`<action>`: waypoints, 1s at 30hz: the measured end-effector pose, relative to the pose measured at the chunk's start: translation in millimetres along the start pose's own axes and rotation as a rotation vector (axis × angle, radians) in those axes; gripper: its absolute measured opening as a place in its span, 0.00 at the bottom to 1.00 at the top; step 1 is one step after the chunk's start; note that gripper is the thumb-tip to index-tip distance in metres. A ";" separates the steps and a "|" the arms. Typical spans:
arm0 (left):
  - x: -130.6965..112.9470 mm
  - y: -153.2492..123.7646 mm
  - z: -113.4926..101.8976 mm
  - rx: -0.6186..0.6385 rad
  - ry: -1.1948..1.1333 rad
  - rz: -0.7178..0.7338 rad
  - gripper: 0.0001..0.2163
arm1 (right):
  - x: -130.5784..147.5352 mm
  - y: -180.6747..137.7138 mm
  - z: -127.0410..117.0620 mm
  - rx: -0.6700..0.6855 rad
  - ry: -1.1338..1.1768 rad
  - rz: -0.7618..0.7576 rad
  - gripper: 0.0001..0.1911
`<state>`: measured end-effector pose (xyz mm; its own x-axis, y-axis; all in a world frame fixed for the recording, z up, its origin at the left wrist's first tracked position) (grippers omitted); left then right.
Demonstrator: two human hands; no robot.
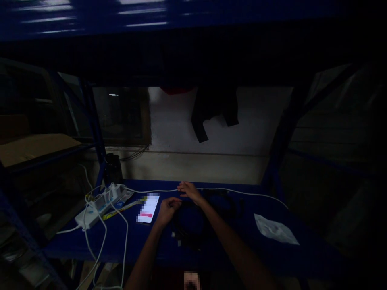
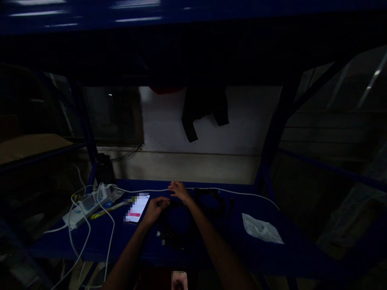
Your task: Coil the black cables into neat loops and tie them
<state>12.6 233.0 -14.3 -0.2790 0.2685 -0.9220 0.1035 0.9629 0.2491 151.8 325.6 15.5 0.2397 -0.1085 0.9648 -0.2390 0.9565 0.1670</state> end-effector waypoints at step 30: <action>-11.9 -4.4 -3.8 0.000 0.023 -0.009 0.22 | 39.7 -82.0 24.8 0.301 -0.397 -0.376 0.04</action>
<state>11.9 225.7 -3.3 -0.3021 0.2601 -0.9171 0.1007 0.9654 0.2406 157.5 236.2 45.2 0.0045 -0.5711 0.8209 -0.4748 0.7212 0.5044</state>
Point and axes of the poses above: each hand's wrist, its own y-axis towards the middle knuckle, its own z-axis out of the palm, x = y × z, the point moved 9 cm from there along y, towards the middle knuckle, and after that the axes turned 15 degrees about y, right-handed, at the moved point
